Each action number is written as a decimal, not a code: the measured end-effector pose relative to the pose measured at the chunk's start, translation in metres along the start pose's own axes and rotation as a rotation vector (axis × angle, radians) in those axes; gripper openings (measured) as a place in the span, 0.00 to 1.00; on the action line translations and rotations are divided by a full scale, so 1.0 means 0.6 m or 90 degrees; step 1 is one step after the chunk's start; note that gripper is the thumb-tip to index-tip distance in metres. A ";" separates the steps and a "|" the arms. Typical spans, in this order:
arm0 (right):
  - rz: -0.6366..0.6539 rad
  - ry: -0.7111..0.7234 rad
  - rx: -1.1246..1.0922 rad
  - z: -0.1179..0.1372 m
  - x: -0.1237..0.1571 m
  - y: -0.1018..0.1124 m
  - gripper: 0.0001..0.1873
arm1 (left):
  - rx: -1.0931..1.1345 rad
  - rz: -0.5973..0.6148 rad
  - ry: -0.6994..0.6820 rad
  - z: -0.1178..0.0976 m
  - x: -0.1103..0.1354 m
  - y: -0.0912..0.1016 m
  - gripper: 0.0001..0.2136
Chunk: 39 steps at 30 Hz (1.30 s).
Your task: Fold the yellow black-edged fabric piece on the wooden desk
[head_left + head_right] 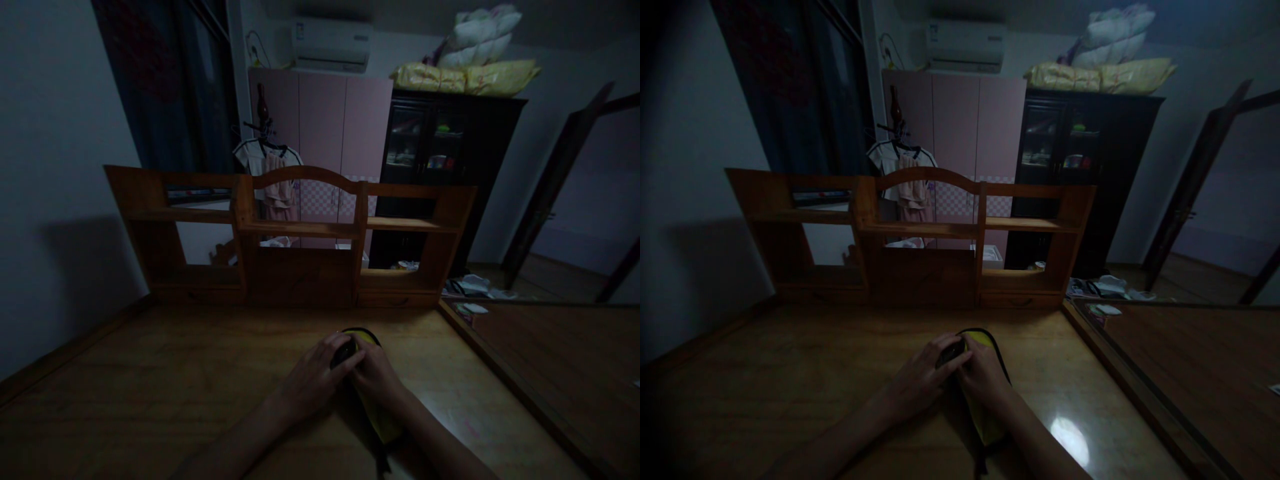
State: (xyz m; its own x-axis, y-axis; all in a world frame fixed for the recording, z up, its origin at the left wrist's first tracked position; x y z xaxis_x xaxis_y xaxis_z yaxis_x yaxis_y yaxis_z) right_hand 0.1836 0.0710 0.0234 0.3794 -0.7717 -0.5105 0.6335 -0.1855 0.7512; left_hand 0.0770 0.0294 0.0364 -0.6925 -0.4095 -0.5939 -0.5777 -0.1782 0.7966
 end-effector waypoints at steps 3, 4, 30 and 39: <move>0.007 -0.004 -0.007 0.000 0.000 -0.002 0.16 | 0.000 -0.002 0.002 0.001 -0.001 0.000 0.39; 0.009 -0.006 -0.009 0.000 0.000 -0.002 0.16 | 0.002 -0.003 0.001 0.001 -0.001 0.000 0.39; -0.004 -0.005 -0.009 0.009 0.002 0.012 0.15 | -0.004 -0.011 -0.013 -0.004 0.000 0.001 0.36; 0.017 -0.003 -0.019 0.010 0.000 0.013 0.15 | -0.004 -0.024 -0.019 -0.002 0.000 0.001 0.35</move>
State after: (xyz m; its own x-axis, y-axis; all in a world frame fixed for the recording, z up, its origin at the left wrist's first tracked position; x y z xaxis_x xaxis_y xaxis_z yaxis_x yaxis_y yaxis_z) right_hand 0.1845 0.0662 0.0315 0.3942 -0.7786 -0.4882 0.6429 -0.1460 0.7519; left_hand 0.0774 0.0281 0.0368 -0.6834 -0.3757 -0.6260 -0.6006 -0.1982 0.7746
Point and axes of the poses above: each hand's wrist, its own x-axis away from the middle knuckle, its own y-axis out of the back of the hand, z = x × y, the point moved 8 cm from there along -x, towards the middle knuckle, and after that the axes turned 12 degrees about x, right-handed, at the moved point
